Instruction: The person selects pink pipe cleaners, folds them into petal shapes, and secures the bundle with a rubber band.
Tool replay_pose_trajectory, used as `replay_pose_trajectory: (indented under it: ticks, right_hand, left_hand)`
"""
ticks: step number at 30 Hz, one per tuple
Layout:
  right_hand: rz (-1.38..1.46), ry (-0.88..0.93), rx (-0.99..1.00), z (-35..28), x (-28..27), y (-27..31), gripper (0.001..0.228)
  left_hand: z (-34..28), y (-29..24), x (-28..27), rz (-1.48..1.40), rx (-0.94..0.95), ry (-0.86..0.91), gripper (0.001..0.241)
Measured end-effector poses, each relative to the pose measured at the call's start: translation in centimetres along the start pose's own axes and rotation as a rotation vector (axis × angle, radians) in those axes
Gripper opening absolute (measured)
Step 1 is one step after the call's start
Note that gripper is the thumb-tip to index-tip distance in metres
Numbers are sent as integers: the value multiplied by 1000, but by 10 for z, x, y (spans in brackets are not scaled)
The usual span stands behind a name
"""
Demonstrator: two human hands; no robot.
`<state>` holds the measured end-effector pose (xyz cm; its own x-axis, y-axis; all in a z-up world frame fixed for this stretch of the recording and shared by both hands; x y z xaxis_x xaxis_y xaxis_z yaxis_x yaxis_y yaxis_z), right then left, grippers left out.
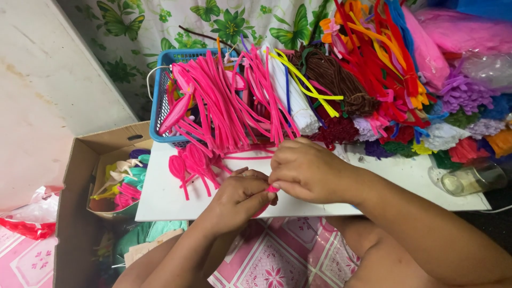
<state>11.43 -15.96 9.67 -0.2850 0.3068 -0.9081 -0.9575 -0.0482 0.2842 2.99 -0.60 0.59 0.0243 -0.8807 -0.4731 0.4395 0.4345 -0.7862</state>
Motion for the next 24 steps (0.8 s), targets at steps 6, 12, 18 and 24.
replay_pose_trajectory:
  ticks: [6,12,18,24]
  right_hand:
    - [104,129,236,-24,37,-21,17]
    - [502,-198,341,-32,54,-40,11]
    - [47,-545,172,-28,55,-30,12]
    - [191,-471,148,-19,47,-12,20]
  left_hand:
    - [0,-25,0,770,300,-180,18]
    - [6,-6,-4,918,398,-551,11]
    - [-1,56,-4,-529,-241,-367,50]
    - [-1,28,0,-603,-397,-404,13]
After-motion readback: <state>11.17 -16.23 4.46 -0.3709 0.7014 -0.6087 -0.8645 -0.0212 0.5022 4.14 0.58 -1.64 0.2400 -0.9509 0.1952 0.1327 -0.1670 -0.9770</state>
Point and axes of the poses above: each hand's wrist, its own z-axis towards the middle knuckle, its own x-axis out of the palm, y = z × x, the point moved 3 cm from there along z, towards the middle knuckle, and after that the axes turned 6 degrees about z, right-handed, at the moved point
